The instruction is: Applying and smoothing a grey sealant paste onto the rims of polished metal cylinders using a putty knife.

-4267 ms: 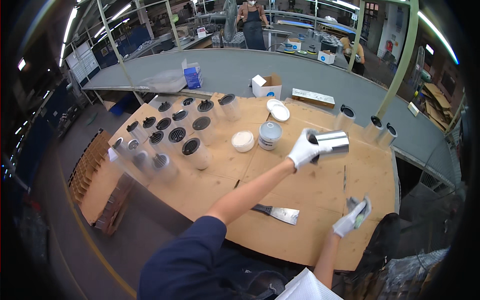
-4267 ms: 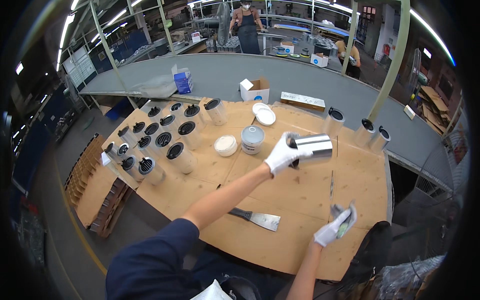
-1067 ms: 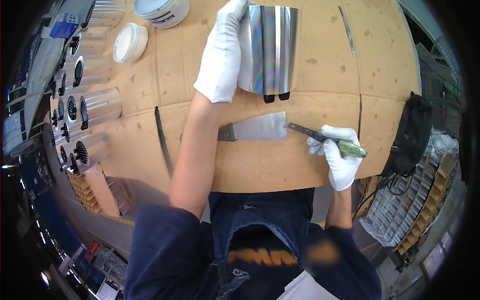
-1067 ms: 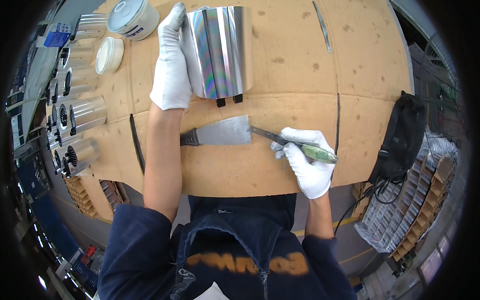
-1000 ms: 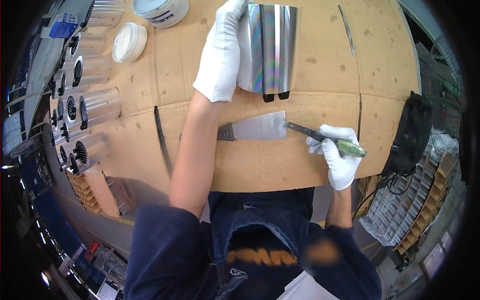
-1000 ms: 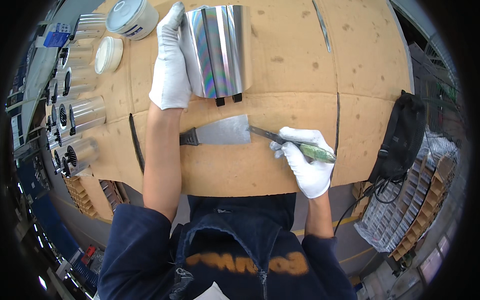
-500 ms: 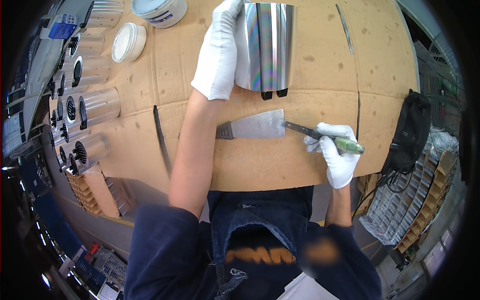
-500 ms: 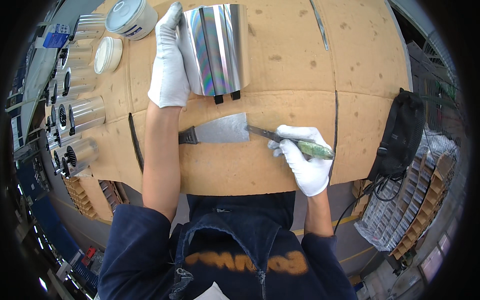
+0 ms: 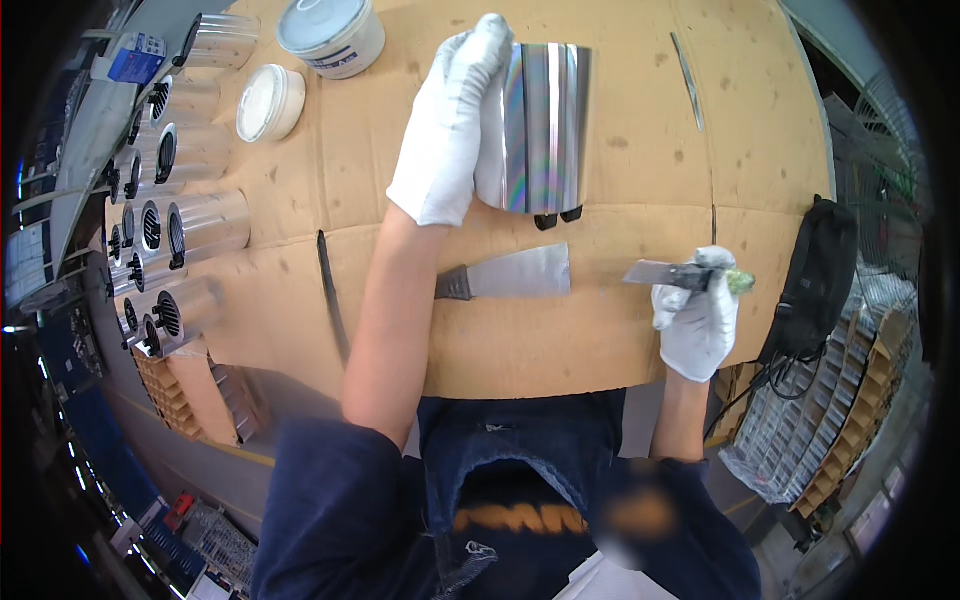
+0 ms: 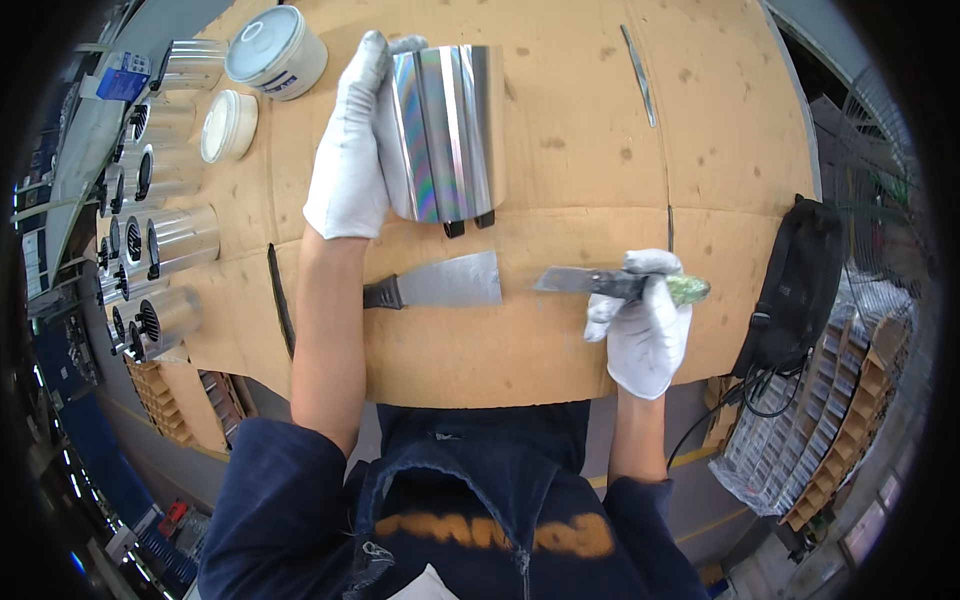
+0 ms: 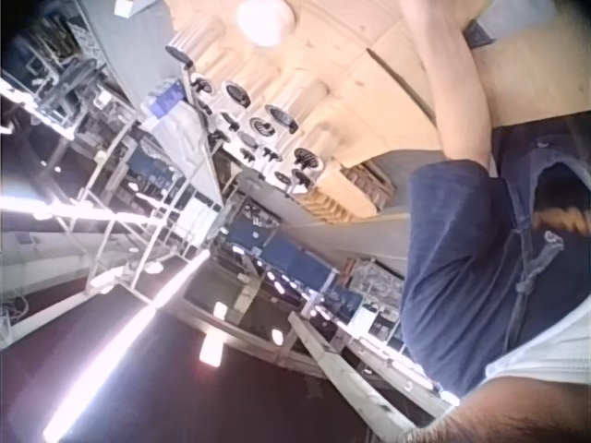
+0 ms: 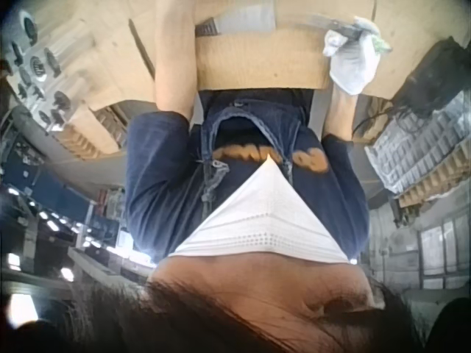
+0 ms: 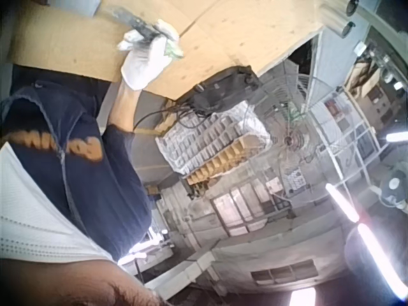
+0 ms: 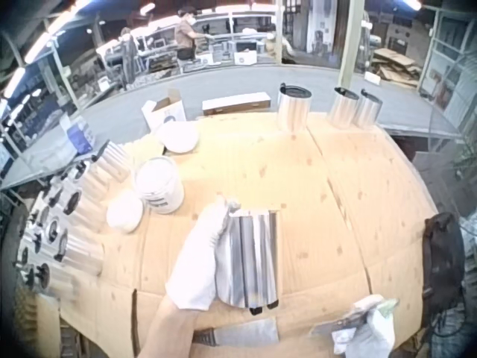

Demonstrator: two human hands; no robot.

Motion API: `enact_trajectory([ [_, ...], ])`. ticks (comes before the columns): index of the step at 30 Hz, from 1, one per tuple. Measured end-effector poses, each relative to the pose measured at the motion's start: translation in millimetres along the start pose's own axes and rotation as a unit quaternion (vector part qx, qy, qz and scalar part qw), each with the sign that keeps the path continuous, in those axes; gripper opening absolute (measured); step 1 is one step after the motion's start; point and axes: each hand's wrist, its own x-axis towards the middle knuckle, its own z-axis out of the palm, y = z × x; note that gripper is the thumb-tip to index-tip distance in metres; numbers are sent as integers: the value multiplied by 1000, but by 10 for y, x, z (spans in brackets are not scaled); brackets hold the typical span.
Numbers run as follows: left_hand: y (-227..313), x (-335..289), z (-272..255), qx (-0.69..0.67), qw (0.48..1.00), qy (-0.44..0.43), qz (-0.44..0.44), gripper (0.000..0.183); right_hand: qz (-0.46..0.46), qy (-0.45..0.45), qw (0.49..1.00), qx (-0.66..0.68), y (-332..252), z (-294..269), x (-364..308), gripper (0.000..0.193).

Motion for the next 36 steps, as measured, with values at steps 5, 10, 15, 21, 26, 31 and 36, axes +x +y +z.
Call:
enact_trajectory([
  [5, 38, 11, 84, 113, 993, 8, 28, 44, -30, 53, 991, 120, -146, 312, 368, 32],
  [10, 59, -14, 7, 133, 991, 11, 27, 40, -50, -59, 989, 129, -146, 644, 886, 31],
  [15, 27, -20, 19, 70, 997, -1, 31, 33, -30, -125, 972, 196, 10, 702, 1105, 34],
  [21, 59, -57, 20, -6, 1000, -28, 6, 20, 10, -57, 971, 230, 108, 619, 1030, 34],
  [26, 14, -26, 9, -48, 999, -20, 13, 23, 26, -53, 969, 240, 171, 633, 1030, 32],
  [31, 28, -31, 72, -18, 1000, -10, 4, 24, 13, -58, 970, 234, 178, 575, 1064, 31],
  [36, 44, -45, 76, -4, 1000, -22, 11, 22, 12, -57, 970, 236, 190, 574, 1064, 31],
])
